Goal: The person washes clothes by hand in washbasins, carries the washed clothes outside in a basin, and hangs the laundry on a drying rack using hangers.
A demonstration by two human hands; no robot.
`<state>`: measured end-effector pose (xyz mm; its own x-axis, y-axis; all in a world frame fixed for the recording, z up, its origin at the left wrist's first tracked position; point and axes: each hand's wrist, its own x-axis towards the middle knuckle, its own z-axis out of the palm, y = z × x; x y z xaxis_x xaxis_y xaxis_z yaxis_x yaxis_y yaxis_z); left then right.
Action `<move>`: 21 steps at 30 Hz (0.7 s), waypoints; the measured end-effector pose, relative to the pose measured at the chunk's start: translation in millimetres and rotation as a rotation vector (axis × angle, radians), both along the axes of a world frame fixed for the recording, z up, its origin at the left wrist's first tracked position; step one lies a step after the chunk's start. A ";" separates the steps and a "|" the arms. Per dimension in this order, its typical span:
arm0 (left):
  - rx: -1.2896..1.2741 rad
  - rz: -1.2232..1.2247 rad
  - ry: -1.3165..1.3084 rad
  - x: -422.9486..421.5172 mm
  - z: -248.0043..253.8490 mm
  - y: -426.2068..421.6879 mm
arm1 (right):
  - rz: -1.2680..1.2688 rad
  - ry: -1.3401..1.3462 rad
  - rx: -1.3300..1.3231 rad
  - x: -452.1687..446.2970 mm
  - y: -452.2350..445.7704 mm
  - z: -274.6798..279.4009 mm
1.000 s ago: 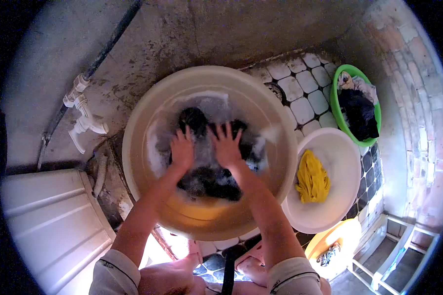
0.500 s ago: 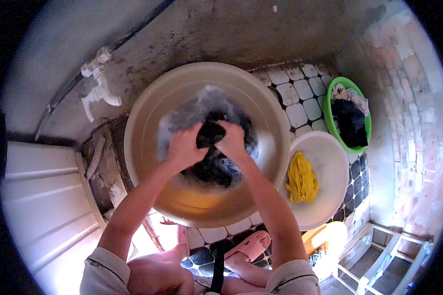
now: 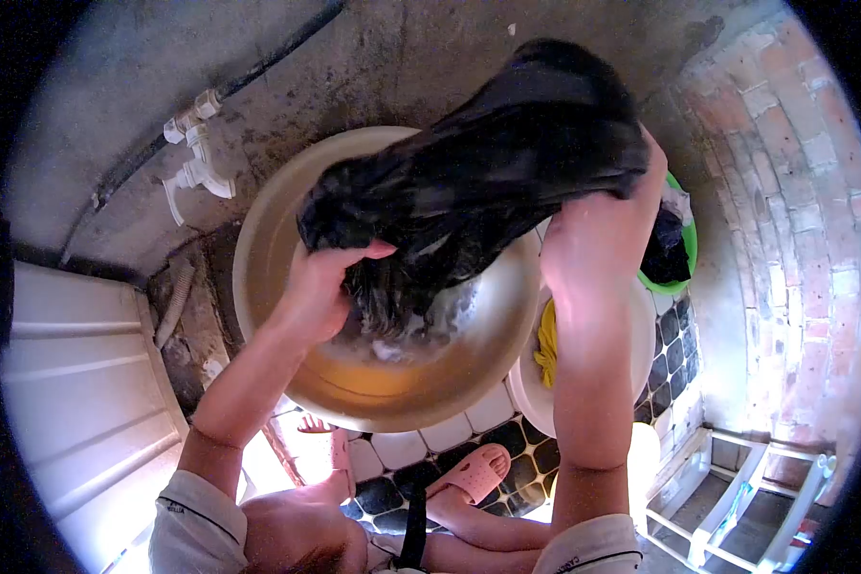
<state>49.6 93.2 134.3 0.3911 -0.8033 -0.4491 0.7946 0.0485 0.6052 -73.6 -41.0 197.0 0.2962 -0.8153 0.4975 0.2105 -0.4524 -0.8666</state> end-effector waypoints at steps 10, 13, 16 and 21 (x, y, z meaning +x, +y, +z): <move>0.154 -0.106 0.249 39.2 -27.9 -11.9 | 0.179 0.488 0.634 17.6 -23.5 -139.2; 0.308 -0.098 0.141 67.2 -129.9 -16.1 | 0.329 0.718 0.558 5.1 -32.2 -217.7; 0.416 -0.090 -0.096 88.0 -246.6 -14.0 | 0.240 0.942 0.120 -0.2 -49.2 -316.1; 0.751 -0.468 -1.687 41.1 -256.0 -24.7 | -0.034 1.200 -0.101 41.6 10.5 -337.5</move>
<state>90.7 68.6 -121.8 0.5718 -0.8078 -0.1431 -0.6919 -0.5686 0.4448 -32.0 -30.6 -140.4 0.5929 -0.8051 -0.0185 -0.7191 -0.5189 -0.4623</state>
